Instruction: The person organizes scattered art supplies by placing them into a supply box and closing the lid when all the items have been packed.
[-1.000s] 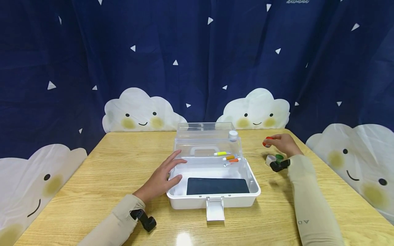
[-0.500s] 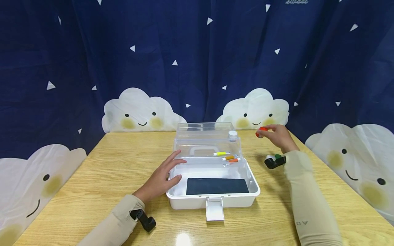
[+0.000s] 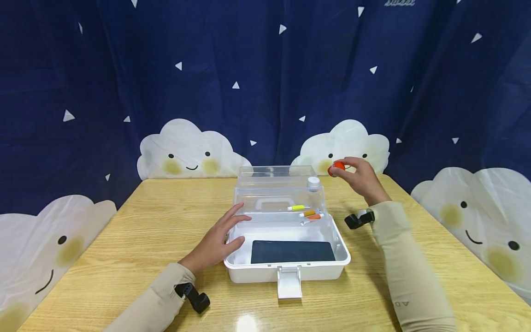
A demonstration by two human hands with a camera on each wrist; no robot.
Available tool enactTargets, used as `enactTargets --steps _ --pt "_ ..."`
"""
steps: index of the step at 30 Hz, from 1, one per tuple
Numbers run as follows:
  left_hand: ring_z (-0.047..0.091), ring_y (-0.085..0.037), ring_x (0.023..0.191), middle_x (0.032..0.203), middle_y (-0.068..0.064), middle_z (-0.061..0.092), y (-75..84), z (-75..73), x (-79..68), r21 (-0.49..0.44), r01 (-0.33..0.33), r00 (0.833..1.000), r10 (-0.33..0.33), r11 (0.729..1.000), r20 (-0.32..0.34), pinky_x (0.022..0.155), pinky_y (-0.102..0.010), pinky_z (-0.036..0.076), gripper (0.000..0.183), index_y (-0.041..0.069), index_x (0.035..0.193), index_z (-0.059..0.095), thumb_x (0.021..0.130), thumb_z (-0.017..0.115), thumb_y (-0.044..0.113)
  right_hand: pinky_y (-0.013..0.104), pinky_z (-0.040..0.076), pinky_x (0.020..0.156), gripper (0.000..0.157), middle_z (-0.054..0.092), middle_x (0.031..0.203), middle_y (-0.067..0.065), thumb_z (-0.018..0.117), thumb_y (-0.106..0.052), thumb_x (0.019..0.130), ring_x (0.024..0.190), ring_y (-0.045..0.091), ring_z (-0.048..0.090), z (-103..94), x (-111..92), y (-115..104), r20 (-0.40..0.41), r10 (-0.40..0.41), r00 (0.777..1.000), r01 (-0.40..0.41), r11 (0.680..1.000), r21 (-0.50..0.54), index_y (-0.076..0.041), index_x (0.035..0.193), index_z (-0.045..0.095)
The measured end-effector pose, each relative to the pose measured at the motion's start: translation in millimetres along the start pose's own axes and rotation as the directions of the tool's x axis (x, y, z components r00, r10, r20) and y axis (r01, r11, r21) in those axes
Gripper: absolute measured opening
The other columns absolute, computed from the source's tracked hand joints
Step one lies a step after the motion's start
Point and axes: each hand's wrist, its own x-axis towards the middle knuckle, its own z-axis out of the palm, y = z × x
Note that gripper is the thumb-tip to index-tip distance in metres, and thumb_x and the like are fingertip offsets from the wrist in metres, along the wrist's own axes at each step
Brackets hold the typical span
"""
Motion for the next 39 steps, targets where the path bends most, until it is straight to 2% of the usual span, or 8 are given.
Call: enactTargets --steps 11,15,23,28,32,34,39 --pt "0.023 -0.023 0.144 0.159 0.008 0.019 -0.2 -1.5 0.3 0.004 -0.025 1.0 0.025 1.0 -0.005 0.106 -0.057 0.032 0.043 0.02 0.133 0.054 0.091 0.064 0.013 0.061 0.025 0.108 0.047 0.042 0.144 0.014 0.072 -0.041 0.086 0.134 0.033 0.032 19.4 3.7 -18.3 0.032 -0.038 0.999 0.038 0.999 -0.014 -0.005 0.114 0.068" --pt "0.023 -0.022 0.144 0.158 0.009 0.019 -0.8 -1.4 0.7 0.007 -0.02 1.0 0.02 1.0 -0.007 0.106 -0.057 0.032 0.044 0.024 0.133 0.054 0.091 0.064 0.013 0.06 0.026 0.108 0.046 0.043 0.143 0.011 0.073 -0.042 0.085 0.134 0.031 0.032 25.3 4.5 -22.2 0.036 -0.041 0.998 0.041 0.999 0.004 -0.007 0.115 0.068" --pt "0.023 -0.023 0.144 0.159 0.009 0.018 0.0 -1.0 0.1 -0.015 -0.015 1.0 0.015 1.0 -0.003 0.105 -0.059 0.033 0.044 0.018 0.133 0.054 0.091 0.064 0.011 0.061 0.027 0.106 0.045 0.047 0.139 0.013 0.072 -0.038 0.087 0.13 0.033 0.036 38.5 6.8 -27.7 0.078 -0.079 0.994 0.077 0.997 0.025 -0.007 0.119 0.067" --pt "0.023 -0.023 0.144 0.159 0.009 0.018 0.3 -1.1 -0.5 -0.011 -0.008 1.0 0.008 1.0 -0.004 0.105 -0.059 0.033 0.044 0.023 0.133 0.054 0.091 0.064 0.012 0.061 0.028 0.106 0.044 0.048 0.137 0.009 0.072 -0.039 0.086 0.129 0.03 0.036 47.0 8.4 -29.5 0.102 -0.084 0.991 0.08 0.996 0.04 -0.011 0.119 0.067" --pt "0.023 -0.025 0.144 0.159 0.006 0.019 -0.2 -1.1 -0.4 -0.003 -0.032 0.999 0.032 0.999 -0.008 0.103 -0.059 0.034 0.045 0.02 0.133 0.054 0.091 0.064 0.01 0.061 0.028 0.106 0.042 0.046 0.14 0.006 0.071 -0.039 0.087 0.13 0.028 0.035 52.8 9.8 -30.8 0.118 -0.056 0.991 0.053 0.998 0.035 -0.015 0.12 0.067" --pt "0.024 -0.026 0.144 0.159 0.005 0.019 0.0 -1.0 -0.2 0.0 -0.046 0.999 0.046 0.999 -0.01 0.103 -0.059 0.035 0.045 0.023 0.133 0.053 0.091 0.064 0.01 0.061 0.029 0.106 0.039 0.047 0.138 0.006 0.07 -0.037 0.088 0.13 0.029 0.035 55.1 10.7 -31.9 0.128 -0.058 0.99 0.054 0.998 0.034 -0.015 0.12 0.067" --pt "0.024 -0.027 0.143 0.159 0.003 0.019 -0.1 -0.7 0.4 0.002 -0.06 0.998 0.06 0.998 -0.015 0.103 -0.06 0.034 0.046 0.025 0.133 0.053 0.09 0.065 0.011 0.058 0.029 0.106 0.034 0.054 0.13 0.008 0.069 -0.031 0.09 0.126 0.028 0.038 60.6 14.5 -31.7 0.163 -0.116 0.98 0.114 0.993 0.02 -0.012 0.118 0.068"
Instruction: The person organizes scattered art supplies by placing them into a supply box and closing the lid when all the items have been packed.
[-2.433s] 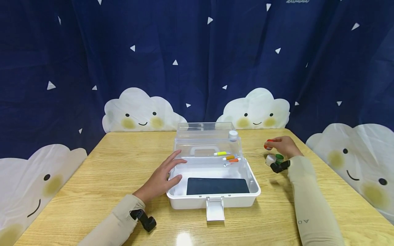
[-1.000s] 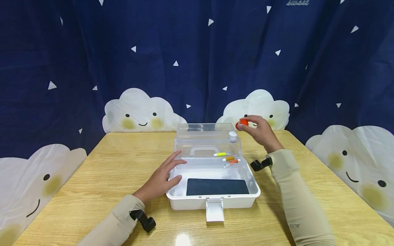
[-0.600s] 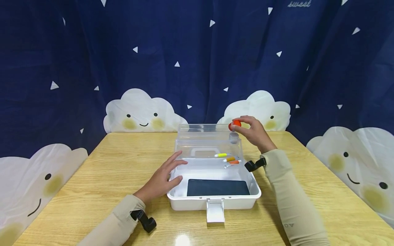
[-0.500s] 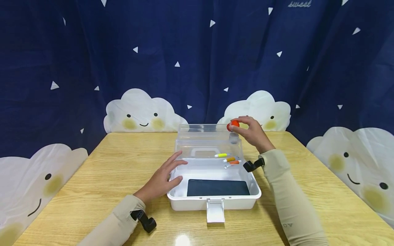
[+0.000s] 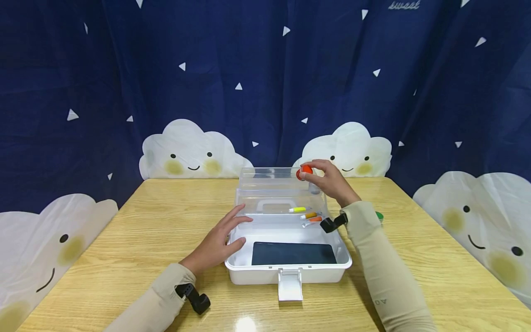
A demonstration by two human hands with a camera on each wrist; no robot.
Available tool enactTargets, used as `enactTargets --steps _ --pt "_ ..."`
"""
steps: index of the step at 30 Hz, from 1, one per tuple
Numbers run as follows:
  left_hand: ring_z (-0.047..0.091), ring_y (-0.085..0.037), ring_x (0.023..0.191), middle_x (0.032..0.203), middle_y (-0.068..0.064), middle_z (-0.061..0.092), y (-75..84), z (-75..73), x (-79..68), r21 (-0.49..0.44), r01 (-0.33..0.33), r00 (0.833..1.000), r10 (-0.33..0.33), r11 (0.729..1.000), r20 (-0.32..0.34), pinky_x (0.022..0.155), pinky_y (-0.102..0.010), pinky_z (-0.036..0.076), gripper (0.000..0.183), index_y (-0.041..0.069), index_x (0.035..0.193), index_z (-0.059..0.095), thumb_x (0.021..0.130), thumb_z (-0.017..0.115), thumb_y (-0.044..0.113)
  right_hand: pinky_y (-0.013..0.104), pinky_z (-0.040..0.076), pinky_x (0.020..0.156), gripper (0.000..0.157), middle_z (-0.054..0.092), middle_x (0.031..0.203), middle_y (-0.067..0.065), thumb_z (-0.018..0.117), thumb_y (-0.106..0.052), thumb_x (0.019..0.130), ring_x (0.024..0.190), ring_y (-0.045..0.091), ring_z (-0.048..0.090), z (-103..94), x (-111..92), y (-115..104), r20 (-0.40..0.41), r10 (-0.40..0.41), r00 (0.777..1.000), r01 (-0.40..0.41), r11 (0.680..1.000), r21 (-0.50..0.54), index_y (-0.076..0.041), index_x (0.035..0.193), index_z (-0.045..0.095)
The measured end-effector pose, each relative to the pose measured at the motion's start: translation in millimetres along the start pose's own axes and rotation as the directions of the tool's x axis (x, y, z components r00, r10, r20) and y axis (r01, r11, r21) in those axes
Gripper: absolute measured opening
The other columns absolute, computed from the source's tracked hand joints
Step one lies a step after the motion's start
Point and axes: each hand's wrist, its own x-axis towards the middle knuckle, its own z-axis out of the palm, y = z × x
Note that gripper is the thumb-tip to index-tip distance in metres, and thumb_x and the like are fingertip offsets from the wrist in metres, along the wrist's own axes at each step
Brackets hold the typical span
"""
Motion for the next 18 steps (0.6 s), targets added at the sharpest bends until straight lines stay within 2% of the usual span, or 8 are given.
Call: enactTargets --steps 3,9,13,18 --pt "0.025 -0.027 0.143 0.159 0.003 0.02 0.0 0.0 -0.3 0.005 0.004 1.0 -0.004 1.0 -0.001 0.103 -0.06 0.034 0.045 0.021 0.133 0.054 0.09 0.065 0.01 0.057 0.028 0.107 0.034 0.054 0.129 0.008 0.07 -0.029 0.089 0.126 0.028 0.037 3.3 2.0 2.0 0.012 -0.016 1.0 0.016 1.0 -0.016 -0.011 0.117 0.068" --pt "0.023 -0.024 0.144 0.159 0.008 0.019 1.7 0.1 -0.1 -0.01 0.042 0.999 -0.042 0.999 0.012 0.106 -0.06 0.031 0.043 0.016 0.133 0.054 0.091 0.064 0.012 0.057 0.031 0.107 0.039 0.046 0.137 0.008 0.071 -0.035 0.088 0.129 0.028 0.034 7.7 2.4 5.6 0.02 0.044 0.999 -0.043 0.997 -0.06 -0.014 0.12 0.067" --pt "0.023 -0.023 0.144 0.158 0.009 0.019 1.1 -0.2 0.2 -0.003 0.054 0.998 -0.054 0.999 0.015 0.107 -0.059 0.03 0.043 0.019 0.133 0.054 0.091 0.064 0.013 0.055 0.036 0.105 0.041 0.04 0.14 0.01 0.072 -0.036 0.087 0.129 0.03 0.033 10.4 1.3 4.3 0.019 0.084 0.996 -0.082 0.994 -0.073 -0.015 0.121 0.067" --pt "0.023 -0.022 0.144 0.158 0.01 0.019 0.2 -0.2 0.5 0.005 0.056 0.998 -0.056 0.998 0.011 0.106 -0.06 0.03 0.045 0.023 0.133 0.054 0.091 0.064 0.014 0.053 0.042 0.1 0.036 0.044 0.136 0.012 0.072 -0.031 0.087 0.126 0.031 0.036 14.9 2.2 5.6 0.021 0.07 0.997 -0.068 0.994 -0.081 -0.012 0.118 0.068"
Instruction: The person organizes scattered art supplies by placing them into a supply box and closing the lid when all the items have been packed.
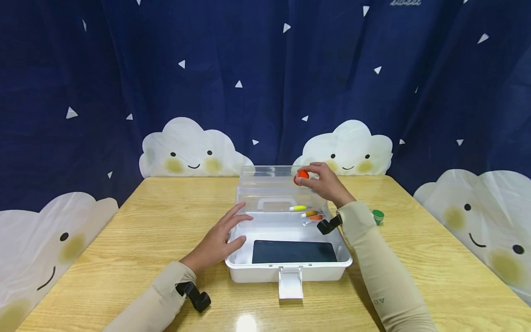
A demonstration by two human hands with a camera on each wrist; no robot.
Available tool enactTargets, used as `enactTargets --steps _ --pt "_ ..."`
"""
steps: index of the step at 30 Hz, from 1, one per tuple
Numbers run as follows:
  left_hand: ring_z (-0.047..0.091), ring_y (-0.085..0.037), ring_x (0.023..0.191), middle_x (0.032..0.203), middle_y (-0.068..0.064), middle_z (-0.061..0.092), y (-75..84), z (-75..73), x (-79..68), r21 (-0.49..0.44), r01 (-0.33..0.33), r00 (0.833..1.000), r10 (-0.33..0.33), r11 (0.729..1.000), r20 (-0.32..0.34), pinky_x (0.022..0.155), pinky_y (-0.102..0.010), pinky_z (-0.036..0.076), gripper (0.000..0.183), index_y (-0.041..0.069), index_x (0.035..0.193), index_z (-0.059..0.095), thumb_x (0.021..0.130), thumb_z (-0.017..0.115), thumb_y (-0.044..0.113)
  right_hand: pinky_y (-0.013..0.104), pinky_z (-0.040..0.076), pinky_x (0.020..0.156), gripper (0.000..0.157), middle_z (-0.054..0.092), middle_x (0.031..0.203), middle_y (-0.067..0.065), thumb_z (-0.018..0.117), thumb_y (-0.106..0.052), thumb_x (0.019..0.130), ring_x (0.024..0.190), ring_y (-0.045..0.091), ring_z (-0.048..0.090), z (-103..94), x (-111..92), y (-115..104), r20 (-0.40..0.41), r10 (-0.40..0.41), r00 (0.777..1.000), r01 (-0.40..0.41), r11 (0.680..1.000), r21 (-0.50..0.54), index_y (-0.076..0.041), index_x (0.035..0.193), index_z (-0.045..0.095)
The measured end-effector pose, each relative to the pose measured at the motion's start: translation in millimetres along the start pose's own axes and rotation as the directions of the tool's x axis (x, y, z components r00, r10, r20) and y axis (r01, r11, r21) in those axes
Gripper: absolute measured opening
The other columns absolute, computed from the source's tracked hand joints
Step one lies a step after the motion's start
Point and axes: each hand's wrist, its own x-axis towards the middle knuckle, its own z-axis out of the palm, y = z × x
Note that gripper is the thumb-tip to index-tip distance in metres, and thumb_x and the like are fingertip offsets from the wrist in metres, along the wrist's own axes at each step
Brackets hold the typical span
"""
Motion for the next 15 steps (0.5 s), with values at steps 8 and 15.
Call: enactTargets --steps 8,15 --pt "0.023 -0.025 0.144 0.158 0.009 0.02 -0.1 1.0 -0.6 -0.01 -0.001 1.0 0.001 1.0 -0.005 0.106 -0.061 0.029 0.045 0.024 0.133 0.054 0.09 0.065 0.014 0.054 0.039 0.102 0.038 0.041 0.138 0.015 0.072 -0.032 0.087 0.126 0.032 0.035 5.7 -0.4 4.5 -0.008 -0.001 1.0 0.001 0.997 -0.08 -0.011 0.119 0.068" --pt "0.023 -0.023 0.144 0.158 0.009 0.02 -0.6 0.7 -0.5 0.003 -0.013 1.0 0.013 1.0 -0.006 0.106 -0.06 0.031 0.045 0.021 0.133 0.054 0.09 0.065 0.012 0.052 0.039 0.103 0.038 0.047 0.135 0.012 0.073 -0.032 0.086 0.127 0.031 0.037 6.8 1.3 5.2 -0.019 -0.011 1.0 0.009 0.996 -0.094 -0.011 0.118 0.069"
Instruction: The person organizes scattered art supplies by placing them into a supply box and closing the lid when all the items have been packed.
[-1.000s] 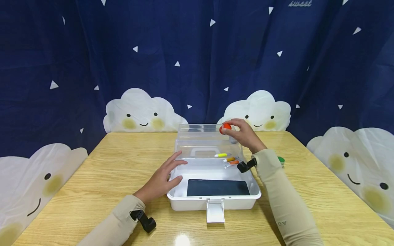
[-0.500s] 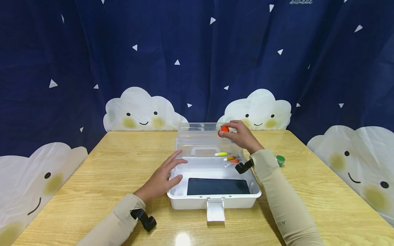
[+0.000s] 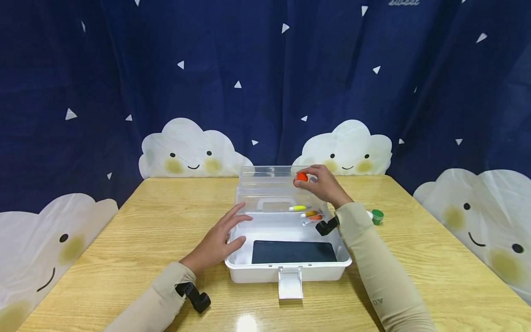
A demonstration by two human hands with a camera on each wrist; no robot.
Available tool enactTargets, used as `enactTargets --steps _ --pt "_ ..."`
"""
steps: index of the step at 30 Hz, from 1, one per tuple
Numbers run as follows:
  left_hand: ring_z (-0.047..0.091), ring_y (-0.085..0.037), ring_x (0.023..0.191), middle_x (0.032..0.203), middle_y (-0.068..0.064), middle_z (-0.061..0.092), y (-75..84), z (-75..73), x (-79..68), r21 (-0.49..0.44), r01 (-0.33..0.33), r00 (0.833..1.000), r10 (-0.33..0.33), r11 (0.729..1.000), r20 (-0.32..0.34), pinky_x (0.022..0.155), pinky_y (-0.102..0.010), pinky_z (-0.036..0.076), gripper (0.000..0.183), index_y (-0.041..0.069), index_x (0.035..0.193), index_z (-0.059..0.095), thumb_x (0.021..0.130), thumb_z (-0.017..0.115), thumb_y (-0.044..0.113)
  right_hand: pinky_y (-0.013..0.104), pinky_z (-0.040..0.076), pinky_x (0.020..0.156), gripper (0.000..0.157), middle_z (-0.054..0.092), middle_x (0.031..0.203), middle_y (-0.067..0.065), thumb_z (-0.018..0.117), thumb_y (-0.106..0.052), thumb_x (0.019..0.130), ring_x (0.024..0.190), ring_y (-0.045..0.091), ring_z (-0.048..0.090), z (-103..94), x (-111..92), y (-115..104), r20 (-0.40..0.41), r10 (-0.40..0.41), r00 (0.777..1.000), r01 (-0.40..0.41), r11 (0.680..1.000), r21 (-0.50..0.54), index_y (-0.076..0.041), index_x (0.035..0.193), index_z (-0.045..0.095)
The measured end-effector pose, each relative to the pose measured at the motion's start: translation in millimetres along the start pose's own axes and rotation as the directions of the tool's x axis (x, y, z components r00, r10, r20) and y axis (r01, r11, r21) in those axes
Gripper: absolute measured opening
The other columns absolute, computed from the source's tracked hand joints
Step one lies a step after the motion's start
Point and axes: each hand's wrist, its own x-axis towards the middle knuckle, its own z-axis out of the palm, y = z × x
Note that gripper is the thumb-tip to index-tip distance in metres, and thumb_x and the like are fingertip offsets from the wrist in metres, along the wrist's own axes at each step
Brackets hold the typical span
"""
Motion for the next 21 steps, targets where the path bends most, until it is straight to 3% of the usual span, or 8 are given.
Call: enactTargets --steps 21 --pt "0.022 -0.022 0.144 0.158 0.01 0.019 0.4 0.3 0.6 -0.004 0.012 1.0 -0.012 1.0 0.006 0.107 -0.059 0.03 0.043 0.018 0.133 0.054 0.091 0.063 0.014 0.049 0.039 0.105 0.041 0.042 0.142 0.012 0.072 -0.033 0.087 0.132 0.031 0.034 0.8 1.0 1.2 0.02 0.053 0.998 -0.053 0.999 -0.009 -0.012 0.121 0.067"
